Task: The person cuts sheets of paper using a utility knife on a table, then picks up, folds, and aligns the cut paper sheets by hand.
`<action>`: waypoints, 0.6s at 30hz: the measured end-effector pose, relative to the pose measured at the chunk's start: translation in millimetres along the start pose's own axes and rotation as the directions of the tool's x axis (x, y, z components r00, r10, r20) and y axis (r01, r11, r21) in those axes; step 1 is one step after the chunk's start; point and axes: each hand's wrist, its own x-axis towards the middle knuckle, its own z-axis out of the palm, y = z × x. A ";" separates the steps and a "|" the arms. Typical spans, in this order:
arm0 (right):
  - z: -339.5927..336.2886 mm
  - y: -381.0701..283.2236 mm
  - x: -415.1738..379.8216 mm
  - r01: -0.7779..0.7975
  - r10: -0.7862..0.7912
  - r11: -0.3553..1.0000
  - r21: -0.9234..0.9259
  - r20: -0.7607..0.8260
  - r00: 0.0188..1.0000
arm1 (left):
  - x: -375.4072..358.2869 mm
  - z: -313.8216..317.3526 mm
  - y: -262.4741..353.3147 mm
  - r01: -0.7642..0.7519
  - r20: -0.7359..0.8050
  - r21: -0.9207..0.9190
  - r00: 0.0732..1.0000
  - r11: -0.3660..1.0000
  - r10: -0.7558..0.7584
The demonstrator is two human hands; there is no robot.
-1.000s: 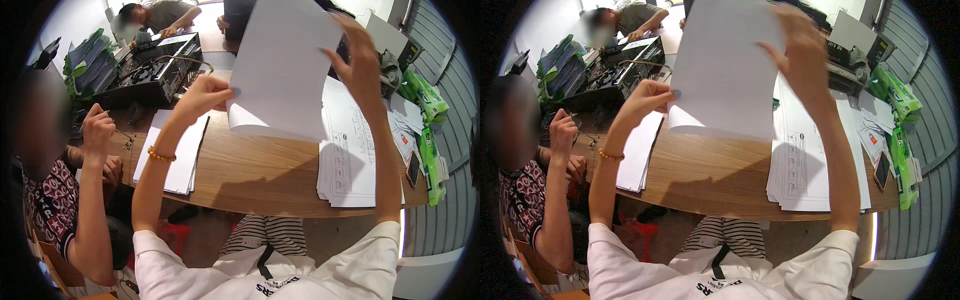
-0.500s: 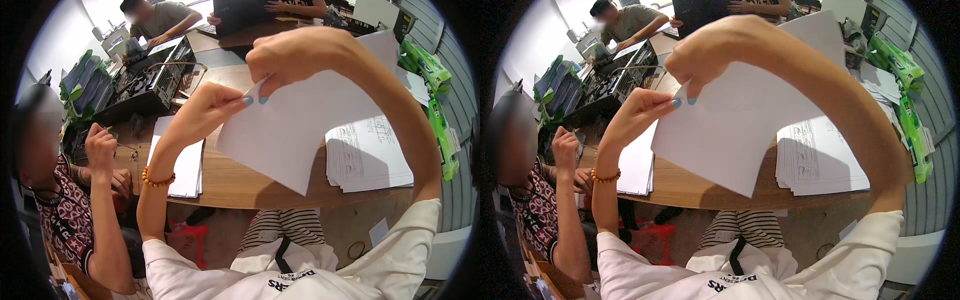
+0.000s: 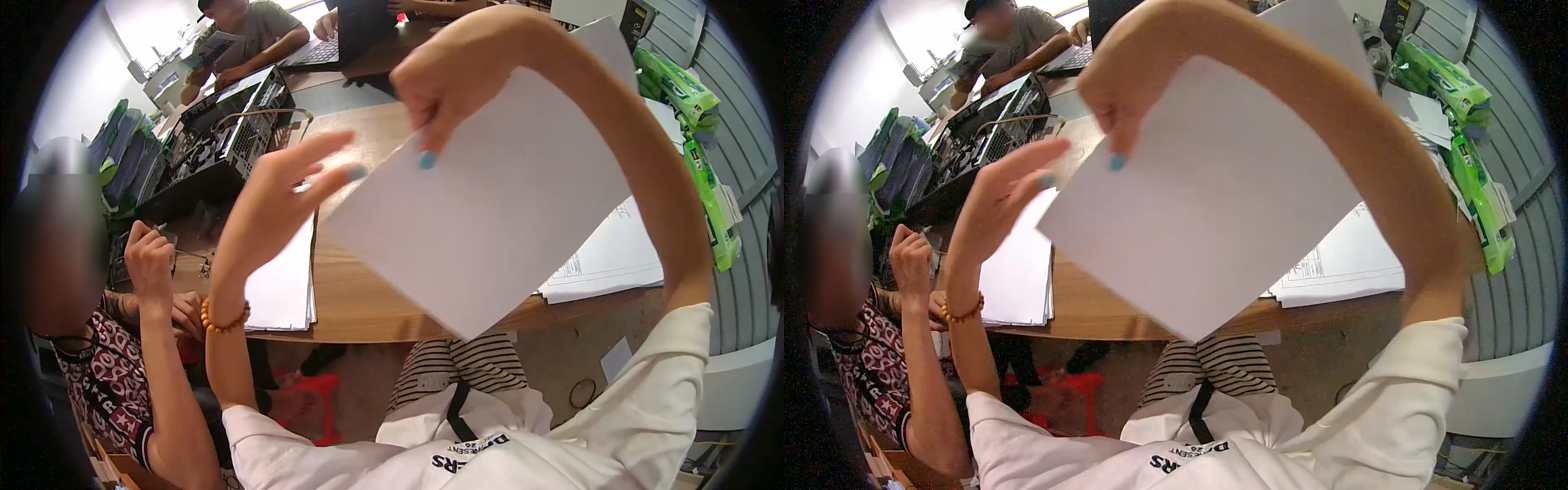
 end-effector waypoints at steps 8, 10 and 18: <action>8.0 12.3 -20.9 -0.070 0.086 0.974 0.217 -0.062 0.994 | -8.9 -23.4 -16.6 0.166 0.292 -0.042 0.945 0.985 -0.147; 23.2 44.1 -27.1 0.073 -0.059 0.982 0.176 -0.081 0.995 | -14.3 -35.6 -34.2 0.153 0.346 -0.086 0.931 0.985 -0.115; 53.9 72.8 -73.9 0.018 0.066 0.889 0.457 -0.168 0.984 | -21.5 -37.1 -55.4 0.262 0.408 -0.197 0.898 0.945 -0.164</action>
